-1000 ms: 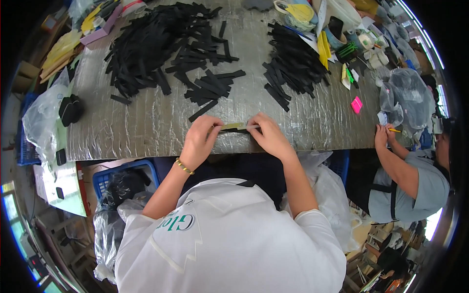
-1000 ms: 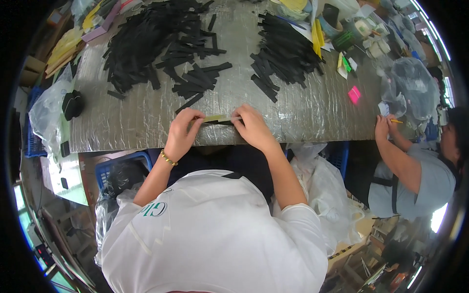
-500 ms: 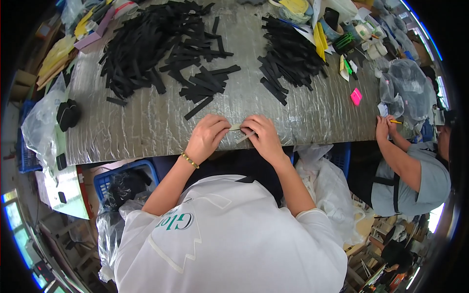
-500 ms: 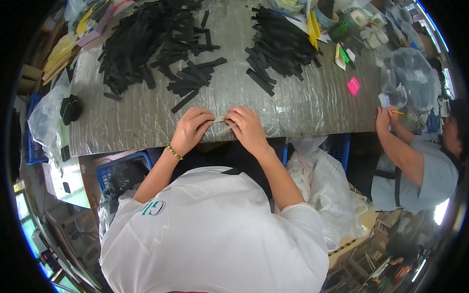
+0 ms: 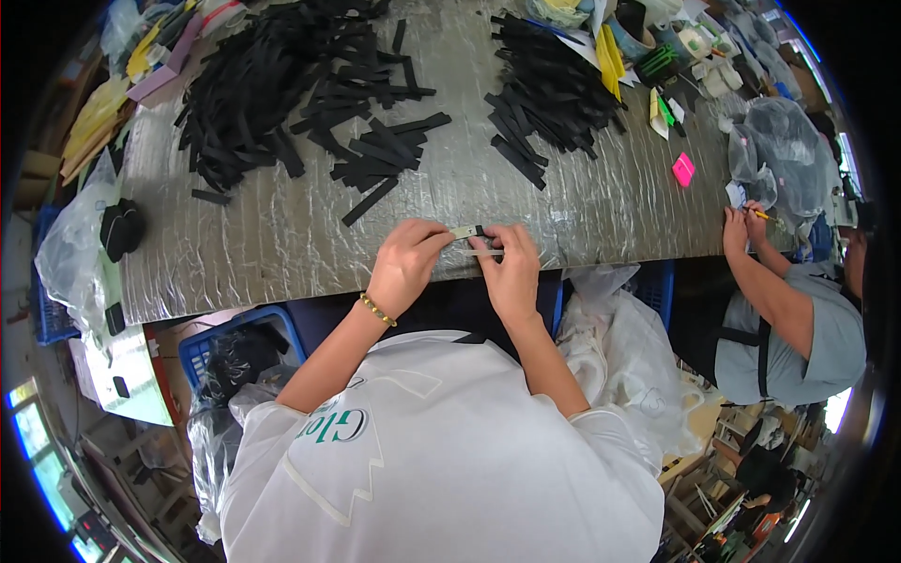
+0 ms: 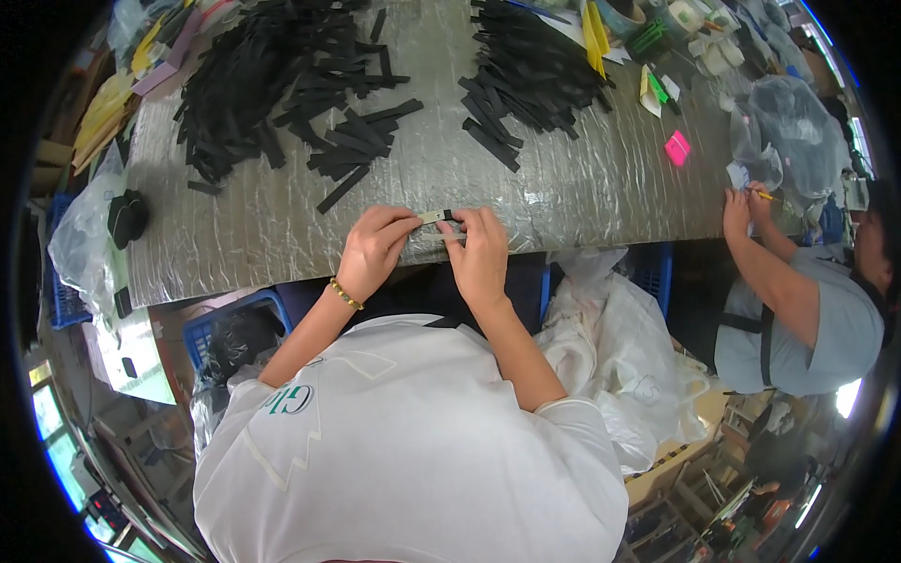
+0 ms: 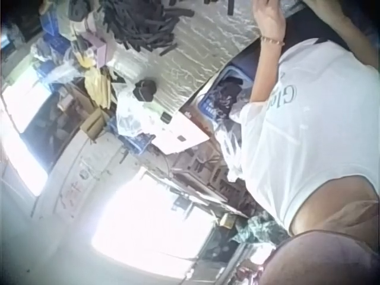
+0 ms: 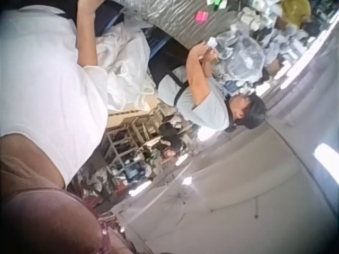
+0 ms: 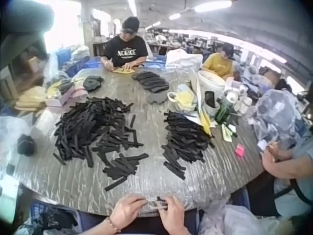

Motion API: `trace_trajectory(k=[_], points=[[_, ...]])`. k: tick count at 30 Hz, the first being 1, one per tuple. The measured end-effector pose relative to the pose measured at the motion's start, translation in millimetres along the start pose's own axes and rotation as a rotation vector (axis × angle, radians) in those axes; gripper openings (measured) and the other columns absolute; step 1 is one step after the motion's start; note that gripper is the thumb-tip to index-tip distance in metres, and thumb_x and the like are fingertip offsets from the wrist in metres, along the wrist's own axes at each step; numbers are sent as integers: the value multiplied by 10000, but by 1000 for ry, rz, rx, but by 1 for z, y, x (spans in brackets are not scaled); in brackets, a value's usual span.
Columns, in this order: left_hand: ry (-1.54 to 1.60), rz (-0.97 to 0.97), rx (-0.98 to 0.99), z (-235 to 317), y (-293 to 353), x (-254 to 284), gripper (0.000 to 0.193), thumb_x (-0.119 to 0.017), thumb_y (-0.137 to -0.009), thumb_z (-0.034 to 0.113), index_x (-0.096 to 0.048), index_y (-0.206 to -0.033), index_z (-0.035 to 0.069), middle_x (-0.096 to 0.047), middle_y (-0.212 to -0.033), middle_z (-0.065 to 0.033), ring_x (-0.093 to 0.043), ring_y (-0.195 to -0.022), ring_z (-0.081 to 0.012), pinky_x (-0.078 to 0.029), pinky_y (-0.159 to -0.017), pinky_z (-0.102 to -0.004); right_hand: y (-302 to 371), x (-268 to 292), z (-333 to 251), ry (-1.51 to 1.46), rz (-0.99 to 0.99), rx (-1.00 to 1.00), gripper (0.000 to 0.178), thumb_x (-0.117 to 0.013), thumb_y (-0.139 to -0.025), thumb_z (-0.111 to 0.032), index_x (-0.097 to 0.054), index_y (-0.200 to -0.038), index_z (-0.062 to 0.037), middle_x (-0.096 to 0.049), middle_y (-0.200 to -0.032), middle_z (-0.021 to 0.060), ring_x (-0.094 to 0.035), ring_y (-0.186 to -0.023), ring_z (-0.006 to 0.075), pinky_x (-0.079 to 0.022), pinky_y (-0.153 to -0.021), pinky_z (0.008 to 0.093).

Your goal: Manually applying small white reinforcement labels to black material strips for shoe production.

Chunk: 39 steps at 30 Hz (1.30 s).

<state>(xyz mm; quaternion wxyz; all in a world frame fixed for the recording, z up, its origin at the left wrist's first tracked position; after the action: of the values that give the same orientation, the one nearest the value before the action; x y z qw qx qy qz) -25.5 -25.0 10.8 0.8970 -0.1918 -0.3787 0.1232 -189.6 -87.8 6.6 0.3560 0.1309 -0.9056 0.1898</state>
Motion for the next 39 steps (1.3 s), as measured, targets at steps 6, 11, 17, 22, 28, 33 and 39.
trace_trajectory(k=[6, 11, 17, 22, 28, 33, 39], points=[[8, -24, 6, 3, -3, -3, 229, -661, -780, -29, -721, -995, 24, -685, -992, -90, -636, -934, -299, -533, -825, -395, 1, 0, 2, -48, -9, -10, 168, -745, -866, -148, -659, -951, -32, -585, -849, 107, -597, -791, 303, -454, -739, 424], [7, -37, -18, 4, -8, -4, 252, -640, -764, -27, -724, -995, 30, -682, -987, -82, -635, -933, -292, -539, -812, -385, -2, 0, 5, -94, -15, -16, 147, -738, -868, -130, -661, -940, -27, -591, -832, 115, -596, -773, 319, -462, -740, 415], [-116, -71, -61, 6, -8, -6, 318, -623, -724, -12, -737, -1010, 68, -638, -928, -48, -626, -883, -245, -545, -772, -354, -25, 28, 3, -245, 91, 87, 162, -569, -997, -118, -626, -922, 13, -574, -832, 143, -587, -818, 332, -460, -778, 406], [-162, -70, -85, 9, -8, -7, 321, -623, -740, 9, -740, -1028, 88, -610, -893, -36, -617, -858, -221, -545, -748, -338, -25, 31, 13, -374, -93, -42, 363, -428, -1091, -233, -640, -965, 33, -658, -876, 99, -643, -812, 178, -514, -734, 310], [-165, -81, -71, 8, -7, -7, 312, -626, -761, 13, -749, -1037, 89, -627, -912, -39, -624, -867, -231, -546, -747, -348, -20, 17, 17, -509, -200, -229, 279, -556, -1048, -187, -655, -976, 63, -713, -864, 93, -689, -807, 133, -549, -750, 266], [-192, -66, -105, 8, -8, -7, 302, -631, -753, 44, -743, -1028, 98, -605, -883, -20, -617, -852, -203, -548, -729, -335, -19, 14, 17, -526, -171, -223, 189, -624, -993, -141, -668, -970, 41, -724, -819, 116, -720, -784, 160, -540, -705, 276], [-143, -103, -50, 8, -8, -7, 287, -635, -780, -2, -763, -1023, 83, -653, -928, -48, -634, -876, -249, -549, -747, -359, -20, 15, 11, -426, -192, -134, 145, -642, -962, -102, -668, -960, 40, -697, -805, 127, -697, -714, 179, -527, -658, 301]])
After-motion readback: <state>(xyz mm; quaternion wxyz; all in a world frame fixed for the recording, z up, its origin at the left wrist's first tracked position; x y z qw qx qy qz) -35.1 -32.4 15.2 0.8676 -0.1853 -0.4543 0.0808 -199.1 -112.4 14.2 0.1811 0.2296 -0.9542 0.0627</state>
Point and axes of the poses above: each hand's wrist, its own y-axis away from the middle knuckle, its own x-axis out of the back of the hand, z = x × y, the point moved 3 cm from there along -y, towards the middle knuckle
